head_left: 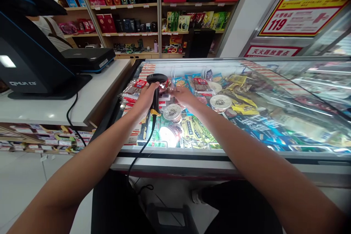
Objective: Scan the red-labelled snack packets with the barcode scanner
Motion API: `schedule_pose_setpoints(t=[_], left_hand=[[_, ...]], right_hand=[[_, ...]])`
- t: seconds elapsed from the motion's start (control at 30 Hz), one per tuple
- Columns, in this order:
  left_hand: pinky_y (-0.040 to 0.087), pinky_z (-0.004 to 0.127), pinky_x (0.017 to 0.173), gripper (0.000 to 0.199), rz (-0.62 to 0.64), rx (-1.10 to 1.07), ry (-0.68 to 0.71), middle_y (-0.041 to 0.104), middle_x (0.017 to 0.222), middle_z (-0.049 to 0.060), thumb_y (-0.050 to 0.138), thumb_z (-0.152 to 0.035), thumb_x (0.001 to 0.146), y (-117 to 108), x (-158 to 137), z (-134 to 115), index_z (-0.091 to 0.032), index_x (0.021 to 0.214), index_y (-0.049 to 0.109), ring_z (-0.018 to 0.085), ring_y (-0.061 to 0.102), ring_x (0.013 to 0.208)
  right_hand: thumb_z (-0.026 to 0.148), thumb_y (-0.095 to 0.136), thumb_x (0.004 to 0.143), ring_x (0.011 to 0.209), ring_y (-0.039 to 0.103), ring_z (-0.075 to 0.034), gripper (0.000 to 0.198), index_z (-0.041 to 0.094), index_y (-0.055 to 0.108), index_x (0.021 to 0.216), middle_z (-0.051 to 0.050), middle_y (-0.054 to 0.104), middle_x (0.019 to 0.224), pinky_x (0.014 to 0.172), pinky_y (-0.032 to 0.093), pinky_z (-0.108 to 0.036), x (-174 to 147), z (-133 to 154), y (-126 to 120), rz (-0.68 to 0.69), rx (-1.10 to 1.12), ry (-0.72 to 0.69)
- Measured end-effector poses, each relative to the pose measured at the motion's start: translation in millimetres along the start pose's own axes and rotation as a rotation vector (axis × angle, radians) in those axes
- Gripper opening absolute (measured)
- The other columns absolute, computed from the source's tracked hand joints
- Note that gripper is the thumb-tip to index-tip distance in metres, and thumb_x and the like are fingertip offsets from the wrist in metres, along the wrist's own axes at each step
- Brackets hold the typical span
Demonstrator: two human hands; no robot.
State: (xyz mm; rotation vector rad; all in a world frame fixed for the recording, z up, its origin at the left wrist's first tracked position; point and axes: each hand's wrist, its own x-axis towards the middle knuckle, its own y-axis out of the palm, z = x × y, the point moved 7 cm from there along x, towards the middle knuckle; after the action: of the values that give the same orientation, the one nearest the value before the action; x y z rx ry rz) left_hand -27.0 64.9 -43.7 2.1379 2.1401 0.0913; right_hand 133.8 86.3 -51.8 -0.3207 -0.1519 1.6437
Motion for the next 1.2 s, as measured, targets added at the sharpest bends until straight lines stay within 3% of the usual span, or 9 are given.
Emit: schedule_pose_setpoints(t=[0.13,0.27,0.53,0.73,0.97,1.07,1.2], left_hand=[[0.047,0.027,0.050,0.036,0.071,0.012,-0.039,0.073,0.082,0.006,0.061,-0.054,0.082,3.0,-7.7,-4.7,-0.019,0.088,0.066,0.016,0.063,0.057],[0.044,0.027,0.044,0.036,0.236,0.068,-0.056,0.064,0.067,0.003,0.059,-0.054,0.083,13.4,-21.9,-14.3,-0.019,0.079,0.065,0.014,0.054,0.047],[0.044,0.026,0.046,0.039,0.420,0.230,-0.093,0.065,0.066,0.004,0.062,-0.057,0.084,16.0,-32.0,-19.3,-0.018,0.080,0.066,0.014,0.055,0.050],[0.043,0.025,0.049,0.039,0.351,0.284,0.012,0.066,0.068,0.005,0.062,-0.055,0.084,7.9,-22.5,-24.4,-0.017,0.078,0.069,0.013,0.056,0.054],[0.042,0.026,0.049,0.038,0.352,0.301,0.001,0.064,0.066,0.005,0.062,-0.056,0.082,9.2,-23.9,-26.0,-0.018,0.075,0.066,0.014,0.053,0.053],[0.042,0.026,0.049,0.038,0.286,0.259,0.007,0.065,0.070,0.005,0.063,-0.056,0.082,5.3,-23.4,-29.8,-0.018,0.078,0.066,0.014,0.054,0.055],[0.040,0.026,0.048,0.035,0.153,0.153,-0.031,0.062,0.070,0.004,0.061,-0.054,0.082,-3.7,-20.4,-35.6,-0.019,0.082,0.063,0.013,0.051,0.053]], right_hand=[[0.022,0.064,0.097,0.071,0.074,-0.016,0.017,0.022,0.054,0.083,0.001,0.066,0.074,0.077,0.059,-0.031,6.4,-6.1,-18.2,-0.036,0.219,-0.086],[0.025,0.064,0.093,0.083,0.074,-0.016,0.013,0.023,0.055,0.084,0.001,0.069,0.090,0.084,0.061,-0.033,17.5,-8.7,-39.2,-0.085,0.219,-0.220],[0.027,0.064,0.087,0.082,0.072,-0.015,0.013,0.024,0.053,0.081,0.001,0.066,0.090,0.083,0.060,-0.033,27.5,-15.4,-51.9,-0.077,0.187,-0.219],[0.027,0.066,0.084,0.082,0.070,-0.016,0.020,0.023,0.048,0.077,0.000,0.068,0.095,0.085,0.058,-0.035,31.0,-15.9,-57.4,-0.090,0.184,-0.218],[0.024,0.064,0.081,0.082,0.063,-0.015,0.020,0.023,0.047,0.071,0.000,0.063,0.086,0.083,0.058,-0.034,29.2,-8.7,-56.3,-0.106,0.212,-0.298],[0.028,0.059,0.086,0.075,0.062,-0.017,0.017,0.024,0.047,0.074,-0.001,0.061,0.080,0.079,0.057,-0.035,28.5,-5.9,-75.7,-0.265,0.010,-0.306],[0.027,0.054,0.089,0.084,0.064,-0.027,0.015,0.024,0.051,0.074,-0.006,0.059,0.075,0.088,0.053,-0.046,27.6,-8.4,-128.5,-0.572,-0.288,-0.287]])
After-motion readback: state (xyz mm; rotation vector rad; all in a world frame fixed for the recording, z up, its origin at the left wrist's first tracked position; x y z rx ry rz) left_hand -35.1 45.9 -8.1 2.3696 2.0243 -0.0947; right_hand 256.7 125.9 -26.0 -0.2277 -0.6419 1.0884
